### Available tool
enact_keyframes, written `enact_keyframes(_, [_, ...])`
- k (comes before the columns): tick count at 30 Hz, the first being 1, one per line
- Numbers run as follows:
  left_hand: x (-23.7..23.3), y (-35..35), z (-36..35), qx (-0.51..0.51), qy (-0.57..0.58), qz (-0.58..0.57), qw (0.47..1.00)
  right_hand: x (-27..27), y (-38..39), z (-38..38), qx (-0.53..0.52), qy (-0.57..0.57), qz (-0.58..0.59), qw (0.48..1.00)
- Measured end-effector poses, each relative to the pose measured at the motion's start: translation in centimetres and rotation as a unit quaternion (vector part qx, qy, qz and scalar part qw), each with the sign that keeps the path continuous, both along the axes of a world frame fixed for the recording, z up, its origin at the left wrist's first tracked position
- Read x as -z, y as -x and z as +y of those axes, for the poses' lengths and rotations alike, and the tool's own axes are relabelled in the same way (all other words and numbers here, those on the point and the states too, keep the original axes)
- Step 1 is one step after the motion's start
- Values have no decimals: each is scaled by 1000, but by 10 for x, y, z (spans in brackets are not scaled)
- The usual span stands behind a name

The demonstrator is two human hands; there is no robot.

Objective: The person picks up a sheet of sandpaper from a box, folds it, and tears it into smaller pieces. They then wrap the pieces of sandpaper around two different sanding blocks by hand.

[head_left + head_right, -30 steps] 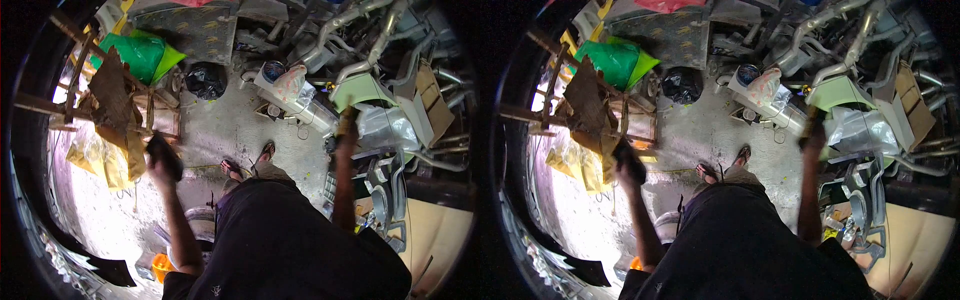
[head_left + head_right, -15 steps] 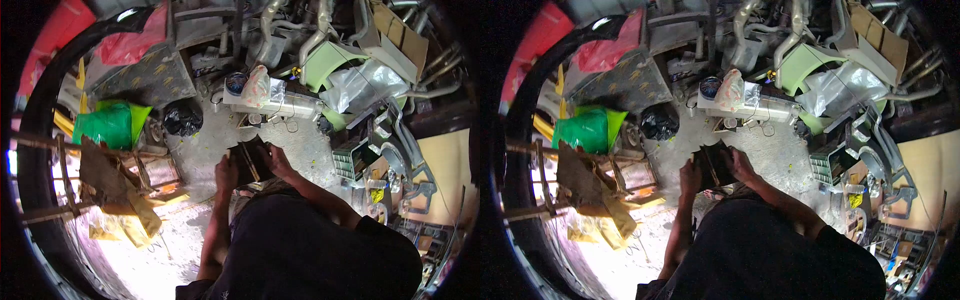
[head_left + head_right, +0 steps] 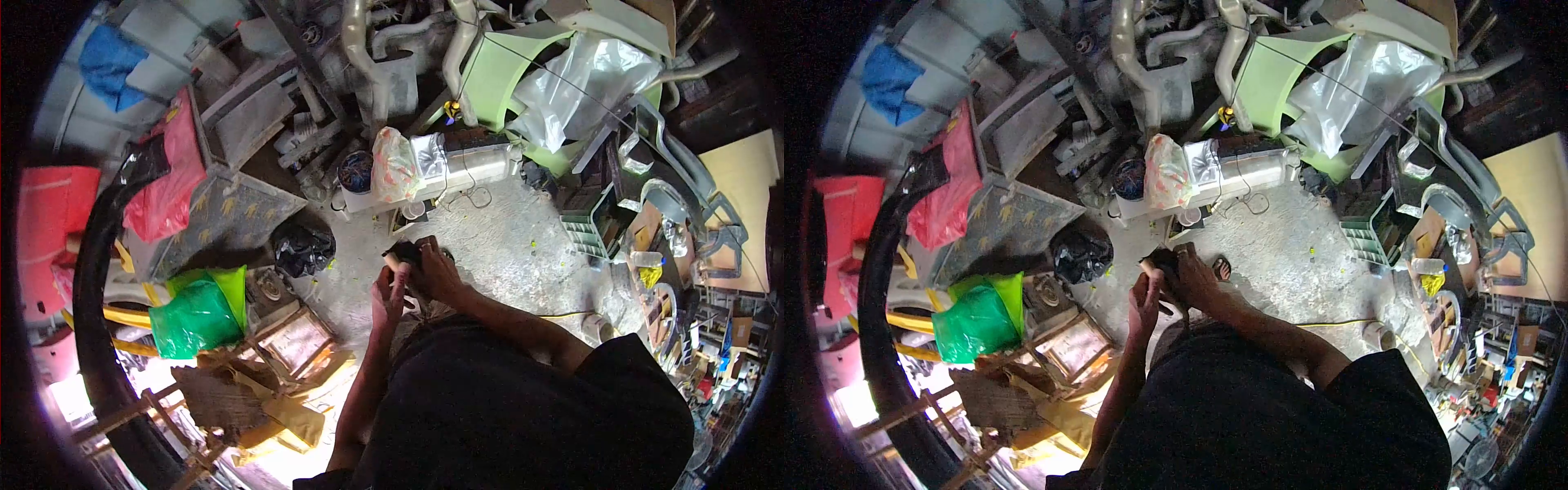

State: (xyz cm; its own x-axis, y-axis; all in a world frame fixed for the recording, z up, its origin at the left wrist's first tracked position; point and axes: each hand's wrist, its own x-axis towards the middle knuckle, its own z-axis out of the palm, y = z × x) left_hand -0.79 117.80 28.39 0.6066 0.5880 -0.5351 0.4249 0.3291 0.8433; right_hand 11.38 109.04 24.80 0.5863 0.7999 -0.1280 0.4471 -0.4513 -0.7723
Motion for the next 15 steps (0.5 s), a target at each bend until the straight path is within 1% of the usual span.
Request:
enact_keyframes(1, [-5, -11, 4, 33, -102, -33, 994, 1, -4, 9, 8, 11, 49, 999])
enact_keyframes(2, [0, -15, 11, 39, -104, -28, 993, 4, -6, 16, 15, 23, 99, 995])
enact_keyframes(3, [16, -15, 20, 43, -104, -37, 993, 26, -7, 18, 18, -97, 27, 995])
enact_keyframes(4, [39, -14, 31, 48, -105, -47, 992, 26, -14, 20, 23, -100, 29, 994])
enact_keyframes(5, [84, 0, 39, 97, -195, -80, 973, 22, -22, 21, 67, -119, 117, 984])
enact_keyframes(6, [52, -16, 44, 100, -196, -79, 972, 18, -30, 24, 108, -137, 203, 963])
enact_keyframes(7, [17, -29, 45, 91, -94, -14, 991, 15, -37, 26, 126, -123, 194, 965])
enact_keyframes(8, [-8, -40, 46, 78, 9, 53, 996, 11, -43, 26, 127, -124, 200, 964])
enact_keyframes(9, [16, -39, 51, 122, -37, 84, 988, 8, -49, 25, 117, -118, 270, 948])
enact_keyframes(10, [38, -33, 56, 124, -38, 90, 987, 6, -54, 27, 106, -113, 339, 928])
enact_keyframes(11, [57, -28, 61, 200, -219, -19, 955, 17, -48, 30, 145, -171, 378, 898])
enact_keyframes(12, [83, -22, 68, 267, -386, -130, 873, 22, -48, 31, 150, -172, 380, 896])
enact_keyframes(13, [134, -12, 82, 332, -209, -70, 917, 27, -49, 30, 193, -156, 344, 905])
enact_keyframes(14, [108, -29, 87, 341, -202, -70, 915, 33, -47, 28, 238, -138, 308, 911])
enact_keyframes(15, [52, -62, 89, 290, -121, -37, 949, 56, -42, 28, 250, -120, 175, 945])
